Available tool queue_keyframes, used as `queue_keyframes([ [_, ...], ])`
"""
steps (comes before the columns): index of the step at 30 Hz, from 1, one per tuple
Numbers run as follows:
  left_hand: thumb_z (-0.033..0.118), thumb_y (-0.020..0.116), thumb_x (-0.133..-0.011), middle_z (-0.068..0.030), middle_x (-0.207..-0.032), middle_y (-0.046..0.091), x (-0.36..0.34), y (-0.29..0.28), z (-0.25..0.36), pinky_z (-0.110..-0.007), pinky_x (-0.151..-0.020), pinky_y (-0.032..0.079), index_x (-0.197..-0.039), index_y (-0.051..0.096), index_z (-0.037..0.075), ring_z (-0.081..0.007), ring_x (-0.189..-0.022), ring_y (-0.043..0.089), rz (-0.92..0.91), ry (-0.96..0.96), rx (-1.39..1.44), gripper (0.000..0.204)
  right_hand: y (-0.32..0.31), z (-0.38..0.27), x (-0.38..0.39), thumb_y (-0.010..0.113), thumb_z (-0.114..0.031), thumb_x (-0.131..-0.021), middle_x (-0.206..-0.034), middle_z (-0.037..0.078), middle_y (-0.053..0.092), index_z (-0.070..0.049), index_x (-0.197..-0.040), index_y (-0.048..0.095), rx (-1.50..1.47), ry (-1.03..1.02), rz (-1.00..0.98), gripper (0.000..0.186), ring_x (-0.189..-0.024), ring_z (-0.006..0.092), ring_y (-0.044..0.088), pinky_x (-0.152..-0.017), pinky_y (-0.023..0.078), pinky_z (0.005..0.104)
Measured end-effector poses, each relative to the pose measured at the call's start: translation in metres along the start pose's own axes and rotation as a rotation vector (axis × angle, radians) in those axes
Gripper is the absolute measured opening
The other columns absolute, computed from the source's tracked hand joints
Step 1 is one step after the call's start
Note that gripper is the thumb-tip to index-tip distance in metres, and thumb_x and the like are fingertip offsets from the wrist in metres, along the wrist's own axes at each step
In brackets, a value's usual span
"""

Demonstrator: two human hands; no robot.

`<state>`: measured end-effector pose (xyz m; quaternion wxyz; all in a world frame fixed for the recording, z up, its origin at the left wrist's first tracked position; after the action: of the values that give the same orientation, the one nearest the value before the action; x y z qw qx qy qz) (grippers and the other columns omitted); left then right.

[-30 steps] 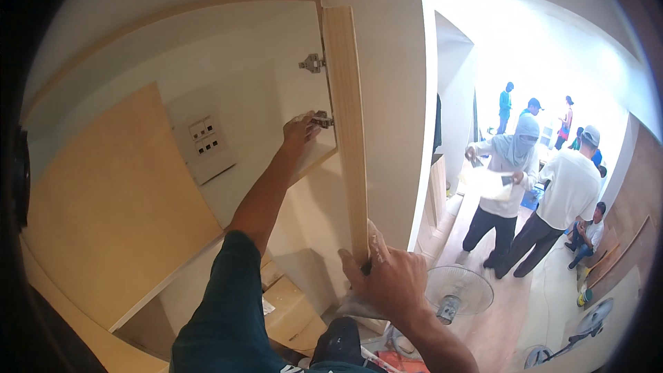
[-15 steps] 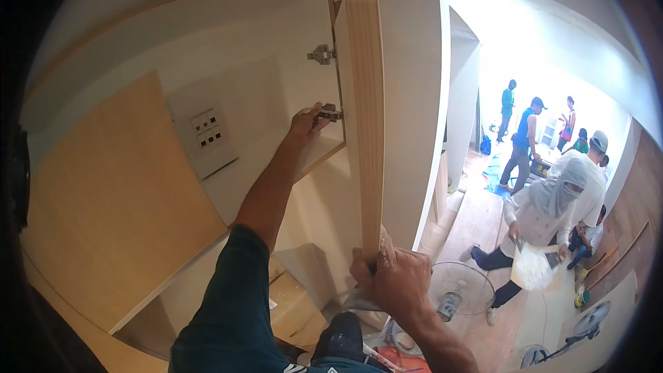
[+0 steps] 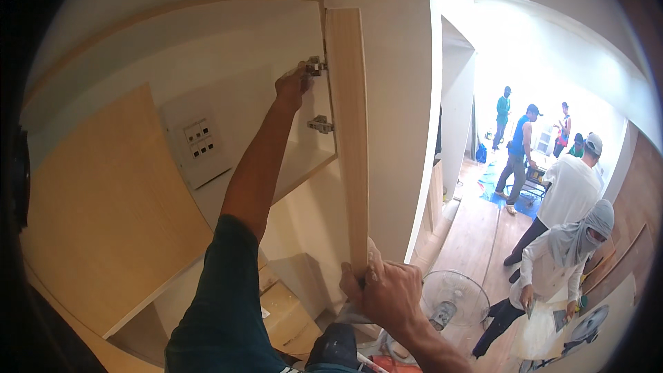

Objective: The person applies joint compound to wall seams and corners using a putty knife and hawk. They repeatedly scoop compound from the hawk and smooth it along the edges of a wooden cabinet and wall junctions. The person also cleans the putty knife at a sink before continuing to apply compound to lower wall areas.

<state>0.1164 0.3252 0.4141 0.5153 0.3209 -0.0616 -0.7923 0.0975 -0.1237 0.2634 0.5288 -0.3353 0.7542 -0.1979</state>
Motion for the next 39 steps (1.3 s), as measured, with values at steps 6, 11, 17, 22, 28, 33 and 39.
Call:
queue_keyframes([
  [6, 0.011, 0.057, -0.095, -0.0056, -0.087, 0.059, -0.041, -0.010, -0.011, -0.023, -0.054, 0.050, -0.097, 0.059, 0.004, -0.0140, -0.071, 0.057, -0.153, -0.128, 0.327, 0.008, 0.002, 0.005, -0.009, 0.066, -0.022, -0.081, -0.052, 0.005, 0.061, -0.003, -0.087, 0.058, 0.010, -0.038, 0.016, 0.022, -0.042, 0.0225, 0.061, -0.044, 0.048, 0.0345],
  [11, 0.011, 0.054, -0.096, -0.0033, -0.085, 0.058, -0.029, -0.006, -0.008, -0.023, -0.055, 0.050, -0.095, 0.059, 0.007, -0.0118, -0.073, 0.056, -0.121, -0.128, 0.434, 0.007, -0.001, 0.003, -0.005, 0.067, -0.020, -0.079, -0.051, 0.004, 0.061, -0.003, -0.085, 0.058, -0.028, -0.095, 0.056, 0.020, -0.042, 0.0214, 0.060, -0.043, 0.048, 0.0324],
  [17, 0.021, 0.061, -0.092, -0.0024, -0.087, 0.058, 0.025, 0.028, 0.006, -0.028, -0.068, 0.052, -0.094, 0.057, 0.007, -0.0126, -0.076, 0.055, 0.012, 0.025, 0.121, 0.015, -0.005, 0.004, -0.002, 0.067, -0.019, -0.078, -0.049, 0.002, 0.057, -0.004, -0.081, 0.058, -0.036, -0.068, 0.111, 0.018, -0.039, 0.0206, 0.058, -0.042, 0.046, 0.0317],
  [22, 0.025, 0.064, -0.091, -0.0108, -0.108, 0.055, 0.063, 0.037, -0.020, -0.029, -0.070, 0.054, -0.121, 0.040, 0.000, -0.0167, -0.086, 0.058, 0.224, 0.049, -0.082, 0.045, -0.033, -0.002, 0.009, 0.066, -0.018, -0.079, -0.046, 0.003, 0.050, -0.004, -0.081, 0.058, -0.079, -0.172, 0.184, 0.016, -0.036, 0.0208, 0.052, -0.040, 0.041, 0.0332],
  [28, 0.025, 0.060, -0.093, -0.0103, -0.104, 0.051, 0.133, 0.042, -0.013, -0.029, -0.074, 0.049, -0.118, 0.030, 0.000, -0.0173, -0.084, 0.055, 0.115, -0.066, 0.273, 0.046, -0.037, 0.016, 0.071, 0.062, -0.017, -0.085, -0.066, 0.012, 0.060, 0.003, -0.087, 0.060, -0.119, -0.072, 0.036, 0.020, -0.053, 0.0284, 0.057, -0.051, 0.045, 0.0365],
  [33, 0.024, 0.056, -0.097, -0.0054, -0.090, 0.051, 0.190, 0.057, 0.002, -0.030, -0.064, 0.044, -0.102, 0.038, 0.005, -0.0144, -0.074, 0.049, 0.151, 0.119, 0.345, 0.027, -0.043, 0.083, 0.144, 0.061, -0.017, -0.087, -0.074, 0.015, 0.061, 0.004, -0.091, 0.060, 0.030, 0.034, 0.114, 0.021, -0.062, 0.0306, 0.059, -0.057, 0.046, 0.0381],
  [39, 0.021, 0.052, -0.097, -0.0072, -0.088, 0.055, 0.273, 0.081, -0.005, -0.030, -0.076, 0.047, -0.112, 0.042, -0.003, -0.0158, -0.082, 0.055, -0.021, 0.387, 0.292, 0.030, -0.047, 0.157, 0.265, 0.059, -0.016, -0.089, -0.083, 0.019, 0.063, 0.006, -0.096, 0.062, 0.214, 0.192, 0.095, 0.023, -0.074, 0.0333, 0.062, -0.065, 0.047, 0.0400],
])
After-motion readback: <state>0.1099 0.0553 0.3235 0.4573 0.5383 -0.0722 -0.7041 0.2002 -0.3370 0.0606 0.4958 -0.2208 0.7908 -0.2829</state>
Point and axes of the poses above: each hand's wrist, its own x-axis away from the middle knuckle, its own y-axis out of the palm, z = x × y, the point moved 4 cm from there along -x, towards the middle knuckle
